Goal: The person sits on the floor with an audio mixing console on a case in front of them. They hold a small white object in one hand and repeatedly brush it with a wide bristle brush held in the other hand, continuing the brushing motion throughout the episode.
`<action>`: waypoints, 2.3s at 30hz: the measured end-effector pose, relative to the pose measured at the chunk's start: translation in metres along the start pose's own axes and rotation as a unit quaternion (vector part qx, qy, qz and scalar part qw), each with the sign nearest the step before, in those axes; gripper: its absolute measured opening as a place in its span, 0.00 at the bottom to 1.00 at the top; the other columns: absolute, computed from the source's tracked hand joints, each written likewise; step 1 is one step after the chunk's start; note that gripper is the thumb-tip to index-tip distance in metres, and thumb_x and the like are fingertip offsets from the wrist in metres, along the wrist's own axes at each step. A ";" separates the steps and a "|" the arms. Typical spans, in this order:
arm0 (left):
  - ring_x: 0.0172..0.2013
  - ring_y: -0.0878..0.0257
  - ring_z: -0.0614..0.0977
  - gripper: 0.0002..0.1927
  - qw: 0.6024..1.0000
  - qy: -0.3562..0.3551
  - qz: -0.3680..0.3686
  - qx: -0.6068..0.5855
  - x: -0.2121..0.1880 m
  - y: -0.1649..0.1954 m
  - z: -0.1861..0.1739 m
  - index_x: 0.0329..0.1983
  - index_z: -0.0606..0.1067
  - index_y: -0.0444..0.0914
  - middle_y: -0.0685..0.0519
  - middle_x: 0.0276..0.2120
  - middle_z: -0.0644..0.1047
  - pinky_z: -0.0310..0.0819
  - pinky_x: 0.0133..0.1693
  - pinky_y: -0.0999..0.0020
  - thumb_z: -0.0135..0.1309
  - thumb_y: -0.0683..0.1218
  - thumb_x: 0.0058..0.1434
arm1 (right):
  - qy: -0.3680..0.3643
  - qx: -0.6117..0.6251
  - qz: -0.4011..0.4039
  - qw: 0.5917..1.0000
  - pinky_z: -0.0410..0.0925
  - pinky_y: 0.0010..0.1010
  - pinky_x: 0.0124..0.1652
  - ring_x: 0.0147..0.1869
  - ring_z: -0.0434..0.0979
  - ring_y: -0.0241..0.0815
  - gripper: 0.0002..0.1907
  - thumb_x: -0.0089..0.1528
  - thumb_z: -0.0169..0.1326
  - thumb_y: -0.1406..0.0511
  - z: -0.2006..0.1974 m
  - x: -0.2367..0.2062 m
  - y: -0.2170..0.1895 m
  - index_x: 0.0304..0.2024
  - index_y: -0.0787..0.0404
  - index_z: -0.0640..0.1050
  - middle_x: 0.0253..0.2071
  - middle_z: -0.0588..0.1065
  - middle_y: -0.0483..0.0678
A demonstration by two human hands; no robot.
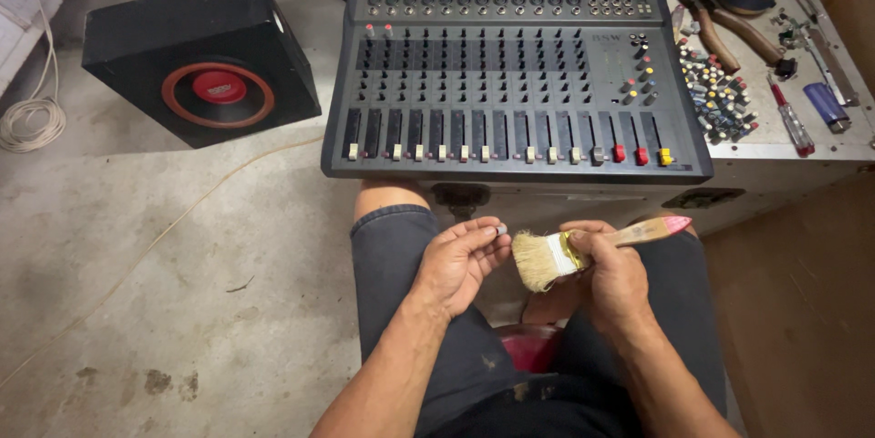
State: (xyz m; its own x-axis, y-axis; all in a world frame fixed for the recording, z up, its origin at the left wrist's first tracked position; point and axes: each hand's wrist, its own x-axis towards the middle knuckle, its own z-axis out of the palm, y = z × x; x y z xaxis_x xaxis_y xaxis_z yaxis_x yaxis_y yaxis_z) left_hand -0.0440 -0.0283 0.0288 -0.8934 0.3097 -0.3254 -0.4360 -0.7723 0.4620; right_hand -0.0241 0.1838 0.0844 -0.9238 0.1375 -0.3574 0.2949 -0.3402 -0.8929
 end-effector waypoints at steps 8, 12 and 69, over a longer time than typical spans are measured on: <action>0.40 0.59 0.84 0.08 1.000 -0.005 0.001 0.000 -0.002 0.004 0.004 0.46 0.76 0.30 0.46 0.39 0.81 0.82 0.48 0.64 0.51 0.33 0.64 | -0.001 0.002 0.011 1.000 0.72 0.31 0.34 0.33 0.77 0.43 0.13 0.63 0.49 0.68 -0.001 -0.001 0.001 0.47 0.68 0.77 0.35 0.77 0.54; 0.41 0.59 0.84 0.09 1.000 -0.003 0.001 0.013 -0.003 0.004 0.003 0.46 0.76 0.30 0.46 0.40 0.81 0.81 0.49 0.65 0.52 0.32 0.63 | -0.008 0.009 0.006 1.000 0.72 0.31 0.32 0.34 0.76 0.44 0.13 0.63 0.49 0.68 0.000 0.000 0.000 0.47 0.69 0.77 0.35 0.77 0.54; 0.40 0.60 0.84 0.09 1.000 0.004 -0.004 0.024 -0.002 0.001 0.004 0.47 0.77 0.30 0.47 0.40 0.81 0.82 0.47 0.65 0.54 0.34 0.63 | 0.012 0.023 0.005 1.000 0.73 0.31 0.33 0.37 0.77 0.42 0.13 0.66 0.48 0.66 0.005 -0.005 -0.007 0.50 0.67 0.75 0.40 0.77 0.53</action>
State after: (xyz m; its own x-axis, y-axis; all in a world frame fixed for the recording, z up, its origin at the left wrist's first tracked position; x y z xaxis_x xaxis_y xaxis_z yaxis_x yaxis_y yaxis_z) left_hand -0.0434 -0.0277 0.0335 -0.8889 0.3117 -0.3357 -0.4483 -0.7426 0.4975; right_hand -0.0228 0.1807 0.0933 -0.9145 0.1572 -0.3727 0.2912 -0.3834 -0.8764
